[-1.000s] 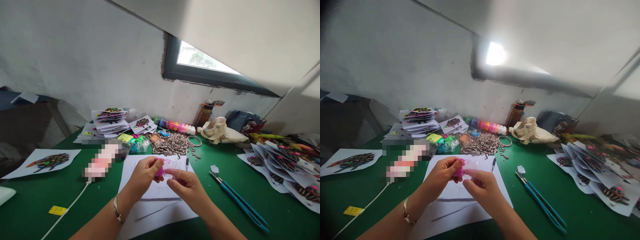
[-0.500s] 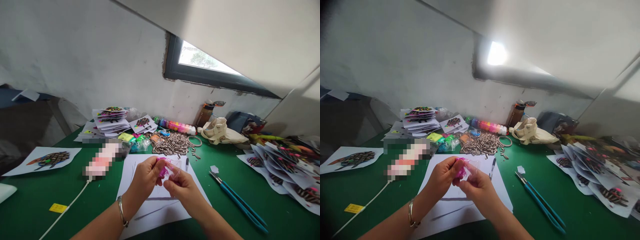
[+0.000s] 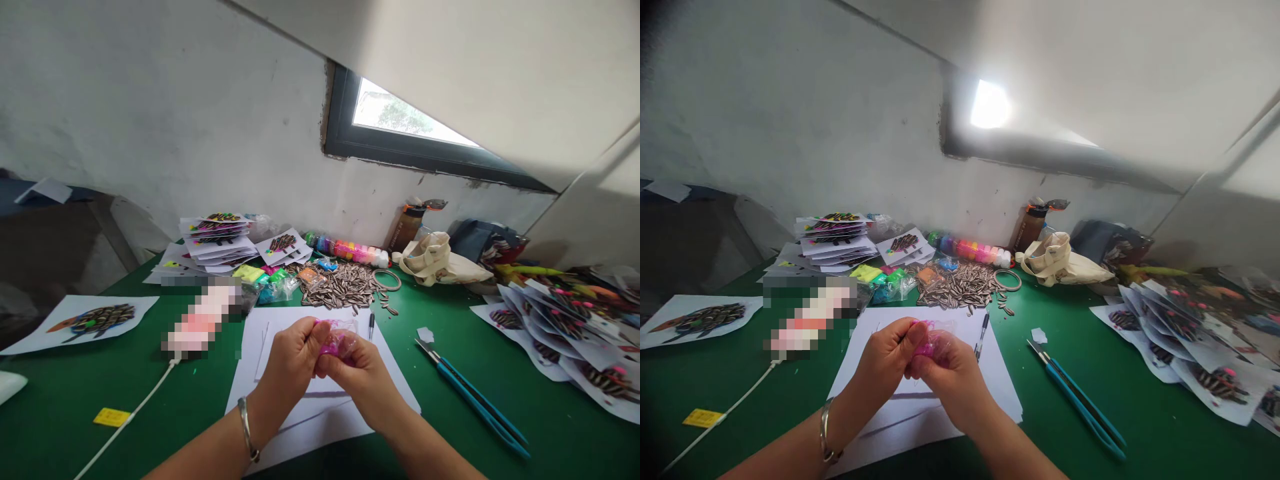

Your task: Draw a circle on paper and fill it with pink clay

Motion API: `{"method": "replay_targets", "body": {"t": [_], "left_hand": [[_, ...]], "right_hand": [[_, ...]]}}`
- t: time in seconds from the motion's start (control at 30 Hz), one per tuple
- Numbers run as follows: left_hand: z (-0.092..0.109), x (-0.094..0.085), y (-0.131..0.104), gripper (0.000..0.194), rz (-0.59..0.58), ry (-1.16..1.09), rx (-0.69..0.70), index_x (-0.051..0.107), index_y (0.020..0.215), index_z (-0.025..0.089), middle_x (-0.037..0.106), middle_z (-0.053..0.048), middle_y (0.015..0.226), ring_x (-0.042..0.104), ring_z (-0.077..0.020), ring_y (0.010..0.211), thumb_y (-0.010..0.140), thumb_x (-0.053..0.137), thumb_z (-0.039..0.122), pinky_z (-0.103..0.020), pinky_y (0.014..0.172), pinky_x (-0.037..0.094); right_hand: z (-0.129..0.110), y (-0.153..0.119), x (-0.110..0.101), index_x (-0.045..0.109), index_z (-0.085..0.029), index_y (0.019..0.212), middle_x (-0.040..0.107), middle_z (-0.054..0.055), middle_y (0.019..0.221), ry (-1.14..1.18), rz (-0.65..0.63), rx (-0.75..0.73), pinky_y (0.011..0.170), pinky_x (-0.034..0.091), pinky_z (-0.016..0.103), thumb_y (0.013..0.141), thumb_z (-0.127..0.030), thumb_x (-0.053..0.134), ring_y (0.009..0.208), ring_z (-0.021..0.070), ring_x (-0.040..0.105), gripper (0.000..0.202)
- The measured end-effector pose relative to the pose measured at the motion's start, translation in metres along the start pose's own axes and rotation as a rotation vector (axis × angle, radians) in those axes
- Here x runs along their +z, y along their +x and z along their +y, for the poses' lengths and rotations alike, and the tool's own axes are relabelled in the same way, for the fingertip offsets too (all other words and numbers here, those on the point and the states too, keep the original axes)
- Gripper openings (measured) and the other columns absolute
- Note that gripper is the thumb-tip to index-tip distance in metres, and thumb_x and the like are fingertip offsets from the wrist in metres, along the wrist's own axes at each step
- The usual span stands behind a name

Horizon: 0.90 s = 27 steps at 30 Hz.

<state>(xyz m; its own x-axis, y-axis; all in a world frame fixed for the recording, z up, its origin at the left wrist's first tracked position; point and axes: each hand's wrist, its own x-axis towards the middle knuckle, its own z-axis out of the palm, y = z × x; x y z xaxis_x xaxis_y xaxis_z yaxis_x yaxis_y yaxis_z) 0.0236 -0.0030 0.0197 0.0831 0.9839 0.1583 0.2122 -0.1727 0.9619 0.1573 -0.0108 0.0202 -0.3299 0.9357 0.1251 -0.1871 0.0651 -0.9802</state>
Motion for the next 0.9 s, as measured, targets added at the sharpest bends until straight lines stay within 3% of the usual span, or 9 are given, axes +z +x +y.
{"method": "replay_targets", "body": {"t": [0.17, 0.37, 0.5, 0.7, 0.9], "left_hand": [[0.001, 0.001, 0.001, 0.046, 0.035, 0.016, -0.012, 0.051, 0.061, 0.020, 0.047, 0.004, 0.046, 0.046, -0.0111, 0.043, 0.089, 0.048, 0.057, -0.022, 0.043, 0.036], [0.003, 0.001, 0.003, 0.044, 0.054, -0.049, -0.066, 0.053, 0.064, 0.020, 0.047, 0.005, 0.043, 0.046, -0.0101, 0.039, 0.087, 0.050, 0.057, -0.020, 0.040, 0.036], [0.005, -0.003, 0.005, 0.044, 0.062, -0.085, -0.090, 0.054, 0.066, 0.019, 0.049, 0.005, 0.043, 0.047, -0.0092, 0.037, 0.086, 0.053, 0.057, -0.019, 0.039, 0.037], [0.006, -0.004, 0.008, 0.041, -0.244, -0.401, -0.166, 0.059, 0.082, 0.016, 0.059, 0.001, 0.059, 0.057, -0.0116, 0.049, 0.081, 0.061, 0.057, -0.021, 0.047, 0.045], [0.007, -0.003, 0.009, 0.037, -0.228, -0.395, -0.169, 0.061, 0.078, 0.014, 0.060, 0.000, 0.057, 0.055, -0.0110, 0.049, 0.079, 0.067, 0.050, -0.022, 0.048, 0.045]], "right_hand": [[-0.001, 0.000, -0.003, 0.063, -0.016, 0.067, 0.061, 0.000, 0.067, -0.084, -0.032, 0.019, 0.064, 0.044, 0.024, 0.078, -0.025, 0.067, 0.066, 0.0124, 0.055, 0.015], [0.000, 0.000, -0.006, 0.057, -0.018, 0.074, 0.061, 0.000, 0.072, -0.009, -0.043, 0.000, 0.069, 0.044, 0.026, 0.082, -0.031, 0.066, 0.071, 0.0133, 0.057, 0.018], [-0.006, -0.002, -0.009, 0.052, -0.020, 0.074, 0.057, -0.003, 0.068, -0.027, -0.009, 0.014, 0.063, 0.041, 0.024, 0.082, -0.031, 0.068, 0.064, 0.0109, 0.051, 0.021], [-0.009, 0.000, -0.010, 0.053, -0.020, 0.073, 0.056, -0.003, 0.060, 0.039, 0.019, 0.004, 0.059, 0.040, 0.026, 0.081, -0.035, 0.068, 0.058, 0.0121, 0.050, 0.023], [-0.007, 0.003, -0.014, 0.062, -0.017, 0.073, 0.060, 0.000, 0.064, -0.083, -0.032, 0.018, 0.059, 0.040, 0.026, 0.085, -0.030, 0.062, 0.063, 0.0132, 0.054, 0.018]]}}
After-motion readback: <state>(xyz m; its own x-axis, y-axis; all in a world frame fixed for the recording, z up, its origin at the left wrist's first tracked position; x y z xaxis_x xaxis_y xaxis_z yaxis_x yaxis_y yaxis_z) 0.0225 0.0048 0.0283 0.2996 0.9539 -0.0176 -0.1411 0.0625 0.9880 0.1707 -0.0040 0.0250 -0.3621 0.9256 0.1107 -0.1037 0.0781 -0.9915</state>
